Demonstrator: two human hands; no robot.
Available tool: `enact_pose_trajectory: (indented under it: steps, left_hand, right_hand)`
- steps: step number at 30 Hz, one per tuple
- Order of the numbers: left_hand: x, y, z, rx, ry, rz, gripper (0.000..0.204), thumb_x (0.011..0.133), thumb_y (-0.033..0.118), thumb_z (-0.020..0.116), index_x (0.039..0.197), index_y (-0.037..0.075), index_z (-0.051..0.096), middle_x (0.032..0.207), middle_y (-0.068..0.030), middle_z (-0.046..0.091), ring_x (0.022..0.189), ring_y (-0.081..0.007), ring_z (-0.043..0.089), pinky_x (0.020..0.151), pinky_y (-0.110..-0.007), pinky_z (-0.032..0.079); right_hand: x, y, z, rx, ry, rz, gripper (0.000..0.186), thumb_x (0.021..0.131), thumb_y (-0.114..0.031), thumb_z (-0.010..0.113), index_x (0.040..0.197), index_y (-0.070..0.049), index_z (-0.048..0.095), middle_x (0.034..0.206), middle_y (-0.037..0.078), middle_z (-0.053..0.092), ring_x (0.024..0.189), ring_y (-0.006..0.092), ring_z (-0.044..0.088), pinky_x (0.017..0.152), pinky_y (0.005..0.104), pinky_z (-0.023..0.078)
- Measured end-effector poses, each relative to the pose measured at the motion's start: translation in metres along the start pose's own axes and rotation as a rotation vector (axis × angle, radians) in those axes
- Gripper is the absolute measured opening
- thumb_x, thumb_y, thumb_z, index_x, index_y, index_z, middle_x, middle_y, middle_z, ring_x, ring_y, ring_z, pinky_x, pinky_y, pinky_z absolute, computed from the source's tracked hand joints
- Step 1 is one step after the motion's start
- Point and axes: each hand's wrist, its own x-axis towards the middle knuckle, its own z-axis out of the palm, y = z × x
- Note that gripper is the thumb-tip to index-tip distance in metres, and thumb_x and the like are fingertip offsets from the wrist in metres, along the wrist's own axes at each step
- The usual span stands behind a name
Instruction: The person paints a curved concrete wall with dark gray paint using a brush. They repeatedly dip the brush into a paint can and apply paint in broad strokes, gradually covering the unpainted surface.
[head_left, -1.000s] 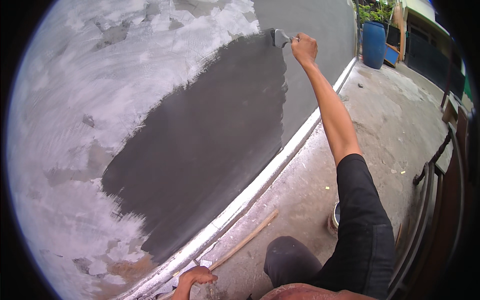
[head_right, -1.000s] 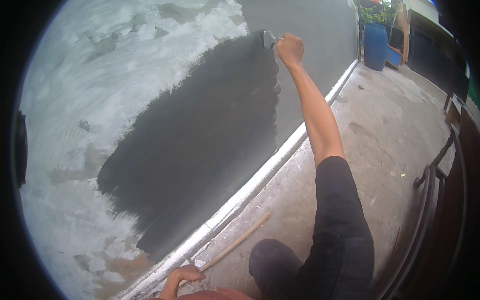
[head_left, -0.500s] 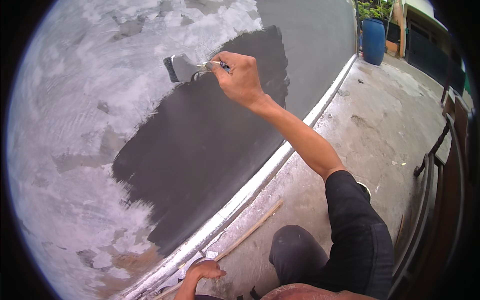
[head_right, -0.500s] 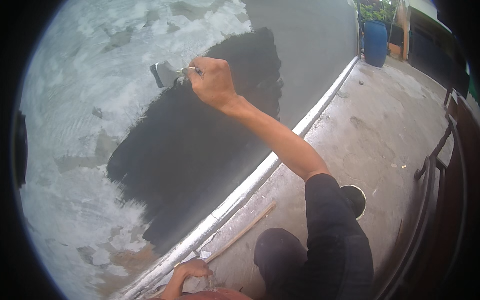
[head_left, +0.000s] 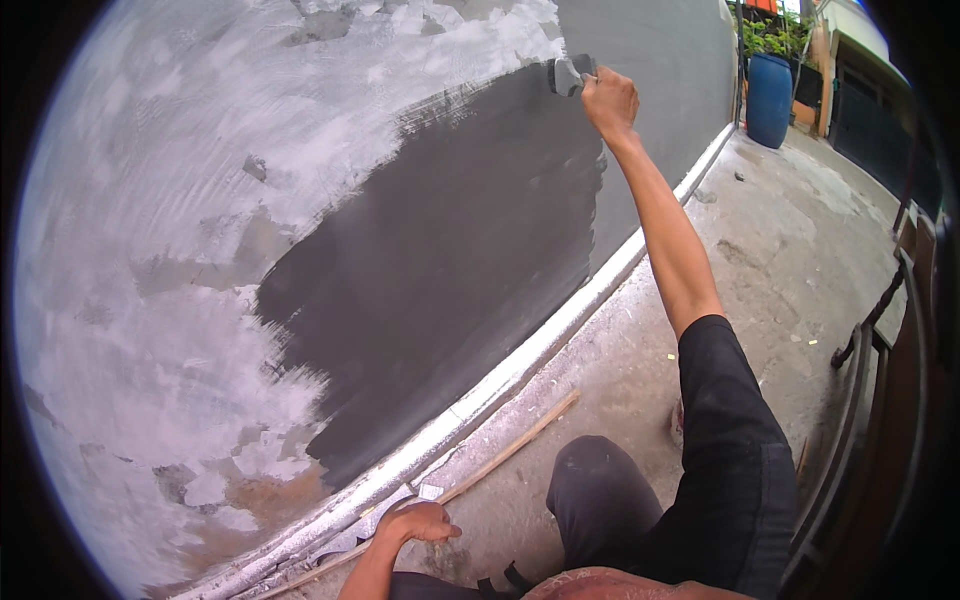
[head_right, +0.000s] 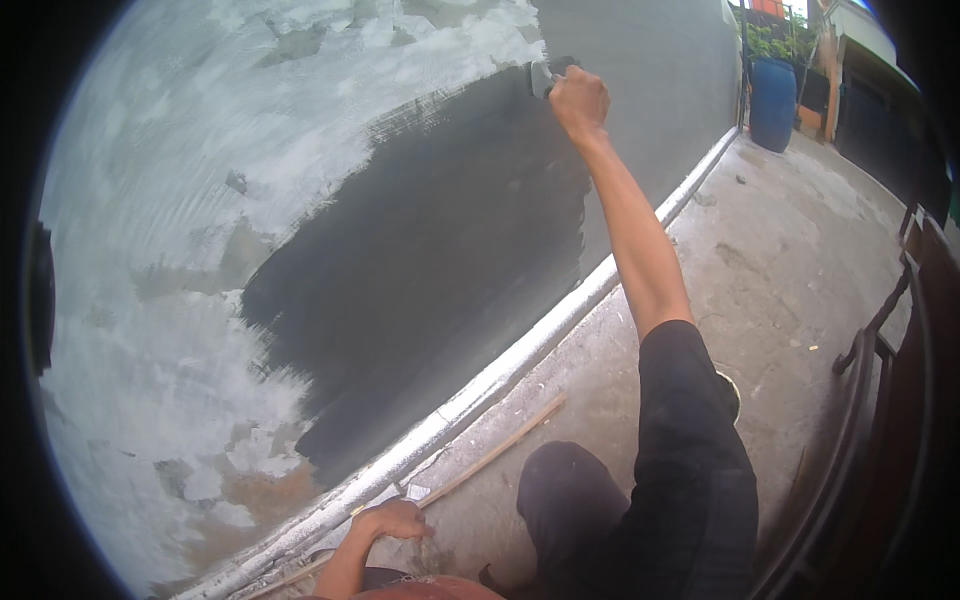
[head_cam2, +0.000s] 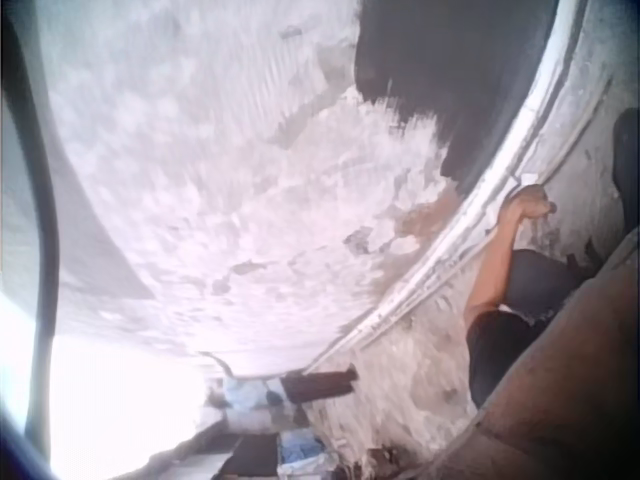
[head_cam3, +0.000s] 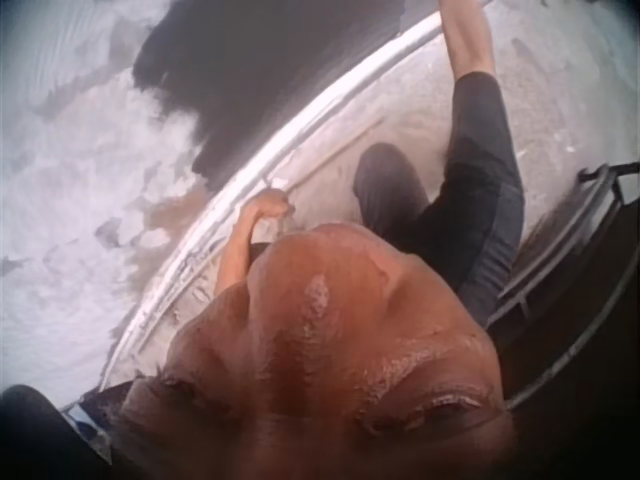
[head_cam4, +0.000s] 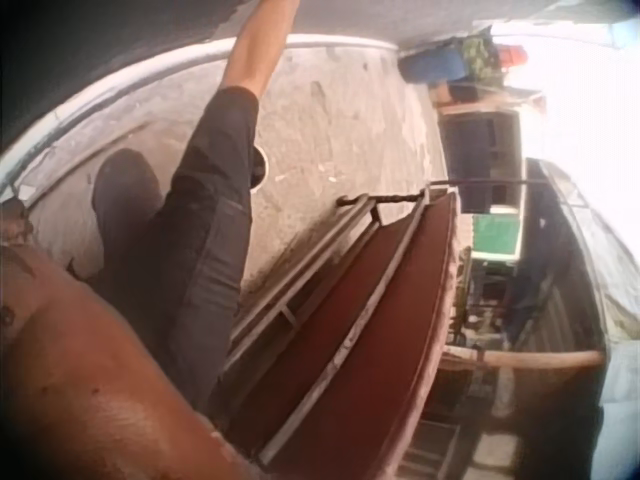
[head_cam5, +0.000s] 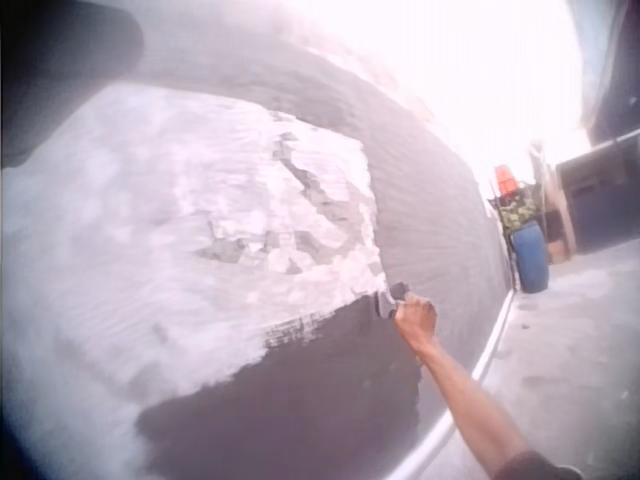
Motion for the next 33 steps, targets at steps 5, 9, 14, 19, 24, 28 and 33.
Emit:
enact_pose_trajectory:
  steps: [5,9,14,19,24,28,33]
  left_hand:
    - [0.0,0.01,-0.003,0.077,-0.024,0.045,0.05,0.082,0.053,0.058,0.088,0.006,0.073,0.096,-0.0145,0.072,0.094,-0.0315,0.065,0.086,-0.042,0.048]
    - [-0.015,0.014,0.001,0.031,0.009,0.049,0.051,0.081,0.051,0.055,0.09,0.005,0.074,0.093,-0.0173,0.071,0.09,-0.0333,0.065,0.082,-0.042,0.049]
    - [-0.005,-0.003,0.013,0.033,0.008,0.063,0.051,0.08,0.051,0.054,0.089,0.005,0.075,0.091,-0.0187,0.071,0.089,-0.034,0.065,0.081,-0.043,0.049]
    - [-0.012,0.008,0.004,0.036,-0.009,0.052,0.05,0.08,0.051,0.054,0.089,0.006,0.076,0.093,-0.019,0.071,0.091,-0.034,0.066,0.083,-0.042,0.049]
    - [-0.001,0.008,-0.001,0.074,-0.024,0.049,0.049,0.081,0.05,0.056,0.09,0.007,0.076,0.094,-0.0176,0.072,0.093,-0.0331,0.066,0.084,-0.041,0.049]
    - [0.001,0.008,-0.003,0.061,-0.024,0.025,0.049,0.08,0.05,0.058,0.09,0.006,0.076,0.093,-0.0166,0.073,0.093,-0.0325,0.066,0.084,-0.04,0.049]
    - [0.003,-0.003,0.013,-0.044,0.024,-0.001,0.046,0.075,0.048,0.065,0.073,0.002,0.067,0.069,-0.0166,0.063,0.068,-0.0294,0.061,0.067,-0.042,0.047]
  right_hand:
    - [-0.052,-0.064,0.022,0.067,-0.003,-0.118,0.017,0.086,-0.015,0.064,0.079,0.0,0.064,0.08,0.019,0.067,0.076,0.039,0.067,0.069,0.0483,0.053]
    - [-0.107,-0.155,-0.021,0.347,-0.03,-0.118,0.015,0.086,-0.01,0.065,0.077,0.0,0.061,0.076,0.015,0.065,0.067,0.0366,0.064,0.058,0.0442,0.049]
    - [-0.135,-0.2,-0.075,0.842,-0.158,-0.242,0.013,0.087,-0.011,0.068,0.084,0.001,0.069,0.066,0.012,0.064,0.054,0.021,0.059,0.053,0.0364,0.044]
    - [-0.104,-0.163,-0.048,0.836,-0.298,-0.167,0.015,0.086,-0.015,0.07,0.087,0.0,0.072,0.062,0.009,0.063,0.053,0.0159,0.056,0.054,0.0317,0.044]
    - [-0.036,-0.041,-0.019,0.383,-0.061,-0.085,0.024,0.087,-0.027,0.068,0.087,-0.004,0.074,0.067,0.012,0.067,0.061,0.0239,0.066,0.062,0.037,0.05]
    - [-0.017,0.05,-0.048,0.042,0.013,-0.048,0.026,0.088,-0.03,0.067,0.091,-0.005,0.074,0.071,0.012,0.069,0.063,0.0232,0.067,0.063,0.0384,0.05]
    - [-0.079,0.09,-0.177,0.259,-0.348,0.16,0.023,0.089,-0.022,0.068,0.085,0.001,0.072,0.067,0.009,0.069,0.052,0.0141,0.062,0.05,0.031,0.048]
